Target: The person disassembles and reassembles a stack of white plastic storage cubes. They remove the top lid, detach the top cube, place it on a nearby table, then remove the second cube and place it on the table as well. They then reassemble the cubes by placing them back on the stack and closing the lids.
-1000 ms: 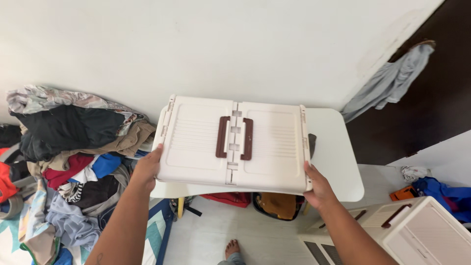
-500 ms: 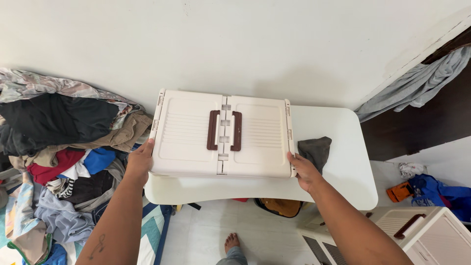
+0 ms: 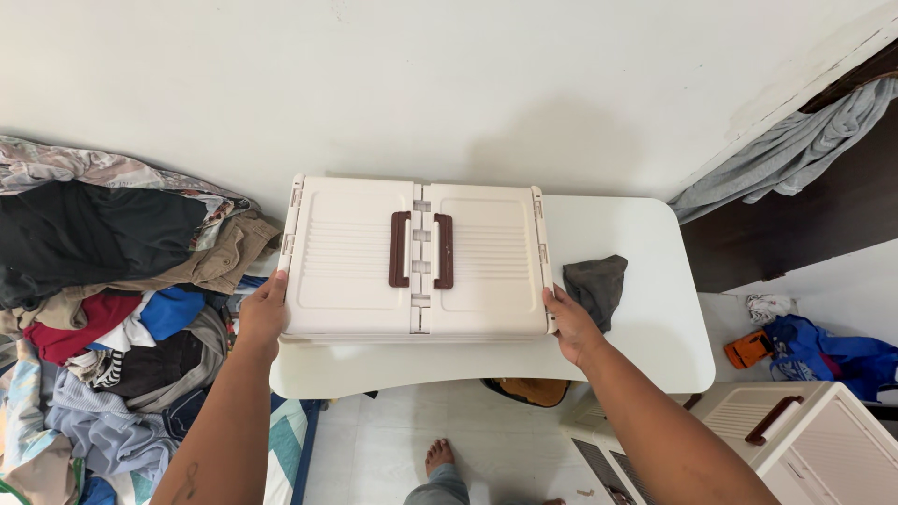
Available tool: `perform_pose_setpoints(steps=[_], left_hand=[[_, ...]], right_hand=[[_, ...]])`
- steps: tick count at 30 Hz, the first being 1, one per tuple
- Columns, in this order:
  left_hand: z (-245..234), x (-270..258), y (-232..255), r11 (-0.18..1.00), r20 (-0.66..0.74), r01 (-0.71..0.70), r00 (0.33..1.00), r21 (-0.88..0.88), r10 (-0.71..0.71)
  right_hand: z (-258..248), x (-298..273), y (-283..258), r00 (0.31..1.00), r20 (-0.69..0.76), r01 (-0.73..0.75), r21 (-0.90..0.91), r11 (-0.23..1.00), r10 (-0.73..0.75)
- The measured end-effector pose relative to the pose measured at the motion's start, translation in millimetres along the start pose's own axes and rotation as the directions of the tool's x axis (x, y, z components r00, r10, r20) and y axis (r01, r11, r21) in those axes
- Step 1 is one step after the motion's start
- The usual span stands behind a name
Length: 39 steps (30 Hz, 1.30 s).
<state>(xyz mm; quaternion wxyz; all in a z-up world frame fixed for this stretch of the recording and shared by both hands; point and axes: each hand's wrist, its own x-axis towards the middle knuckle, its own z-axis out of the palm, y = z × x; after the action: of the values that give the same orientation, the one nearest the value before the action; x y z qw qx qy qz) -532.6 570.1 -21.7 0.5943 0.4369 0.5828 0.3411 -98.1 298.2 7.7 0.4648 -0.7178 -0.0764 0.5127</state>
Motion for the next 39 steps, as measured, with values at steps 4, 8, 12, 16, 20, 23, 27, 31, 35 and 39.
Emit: perform_pose_setpoints(steps=[4, 8, 12, 16, 20, 23, 27, 31, 35, 39], left_hand=[[-1, -6, 6, 0.996, -0.054, 0.043, 0.998, 0.084, -0.038], [-4, -12, 11, 0.969, -0.140, 0.097, 0.988, 0.226, -0.066], [-13, -12, 9, 0.946, -0.175, 0.081, 0.984, 0.314, -0.027], [-17, -5, 4, 0.941, -0.126, 0.044, 0.992, 0.337, -0.001], [2, -7, 2, 0.851, -0.256, -0.034, 0.947, 0.525, 0.196], [26, -24, 11, 0.732, -0.304, -0.087, 0.871, 0.676, 0.385], [69, -62, 30, 0.565, -0.167, -0.286, 0.769, 0.774, 0.617], [129, -108, 50, 0.535, 0.023, -0.497, 0.747, 0.683, 0.664], [196, -158, 60, 0.493, 0.230, -0.711, 0.659, 0.501, 0.716], [264, -216, 60, 0.464, 0.376, -0.794, 0.599, 0.392, 0.707]], right_hand=[[5, -7, -2, 0.999, -0.030, -0.031, -0.008, 0.999, 0.030], [11, -15, -5, 0.999, -0.027, -0.031, -0.038, 0.999, 0.030], [14, -24, -6, 0.999, -0.021, -0.042, -0.051, 0.998, 0.041], [14, -25, -4, 1.000, 0.001, 0.018, -0.163, 0.987, -0.018], [17, -24, 2, 0.995, -0.053, 0.062, -0.288, 0.956, -0.080], [13, -29, 8, 0.982, -0.134, 0.086, -0.332, 0.939, -0.137], [-11, -55, 21, 0.968, -0.204, 0.069, -0.343, 0.937, -0.146], [-50, -90, 36, 0.956, -0.239, 0.092, -0.314, 0.945, -0.172], [-107, -128, 62, 0.937, -0.325, 0.041, -0.273, 0.961, -0.132], [-170, -168, 99, 0.900, -0.411, 0.060, -0.215, 0.975, -0.147]])
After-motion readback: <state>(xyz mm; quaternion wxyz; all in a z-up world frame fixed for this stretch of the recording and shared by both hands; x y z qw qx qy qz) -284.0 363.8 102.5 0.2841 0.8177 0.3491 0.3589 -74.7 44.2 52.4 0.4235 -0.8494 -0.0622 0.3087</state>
